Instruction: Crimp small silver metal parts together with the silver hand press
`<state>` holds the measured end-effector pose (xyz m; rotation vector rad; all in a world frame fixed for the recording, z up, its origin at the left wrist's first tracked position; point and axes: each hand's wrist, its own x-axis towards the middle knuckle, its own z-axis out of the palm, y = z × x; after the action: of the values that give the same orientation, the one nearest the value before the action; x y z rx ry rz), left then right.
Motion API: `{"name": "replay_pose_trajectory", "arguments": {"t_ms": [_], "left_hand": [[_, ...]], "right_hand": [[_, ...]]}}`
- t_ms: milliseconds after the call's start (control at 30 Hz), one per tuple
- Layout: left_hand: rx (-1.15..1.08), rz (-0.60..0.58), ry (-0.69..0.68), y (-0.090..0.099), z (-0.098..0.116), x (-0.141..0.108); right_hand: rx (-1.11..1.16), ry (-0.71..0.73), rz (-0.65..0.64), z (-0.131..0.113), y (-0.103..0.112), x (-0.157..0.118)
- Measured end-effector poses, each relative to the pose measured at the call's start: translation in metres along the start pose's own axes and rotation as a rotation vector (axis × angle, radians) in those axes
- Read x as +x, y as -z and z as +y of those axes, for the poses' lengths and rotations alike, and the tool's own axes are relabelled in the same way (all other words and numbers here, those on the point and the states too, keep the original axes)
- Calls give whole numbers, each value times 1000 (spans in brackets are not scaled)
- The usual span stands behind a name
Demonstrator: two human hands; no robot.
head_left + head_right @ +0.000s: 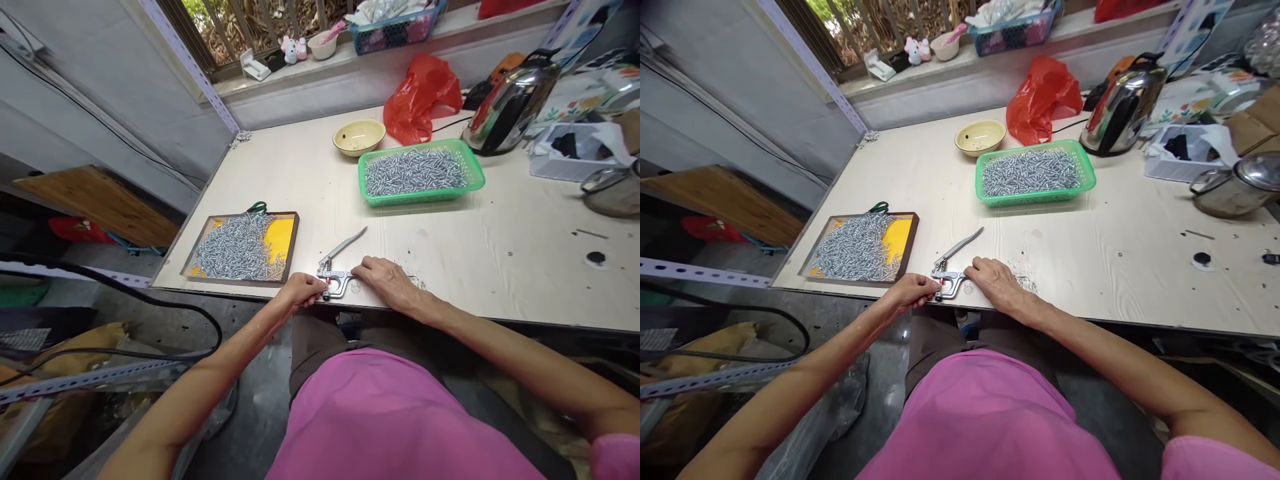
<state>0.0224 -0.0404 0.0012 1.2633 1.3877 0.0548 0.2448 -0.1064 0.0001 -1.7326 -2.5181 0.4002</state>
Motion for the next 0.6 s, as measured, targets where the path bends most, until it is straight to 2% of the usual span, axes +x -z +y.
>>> {"name": "replay_pose_trajectory", "arguments": {"t_ms": [200,333,467,600], "left_hand": [[20,8,12,-4,5,-11],[37,37,2,-8,6,-14],[60,33,-4,-9,4,-12],[82,46,-28,-9,-2,-9]], "right_hand": [[-28,18,49,0,-9,-3],[71,3,57,7,-1,0],[51,-22,133,23,10,20],[-74,46,140,38,8,50]]}}
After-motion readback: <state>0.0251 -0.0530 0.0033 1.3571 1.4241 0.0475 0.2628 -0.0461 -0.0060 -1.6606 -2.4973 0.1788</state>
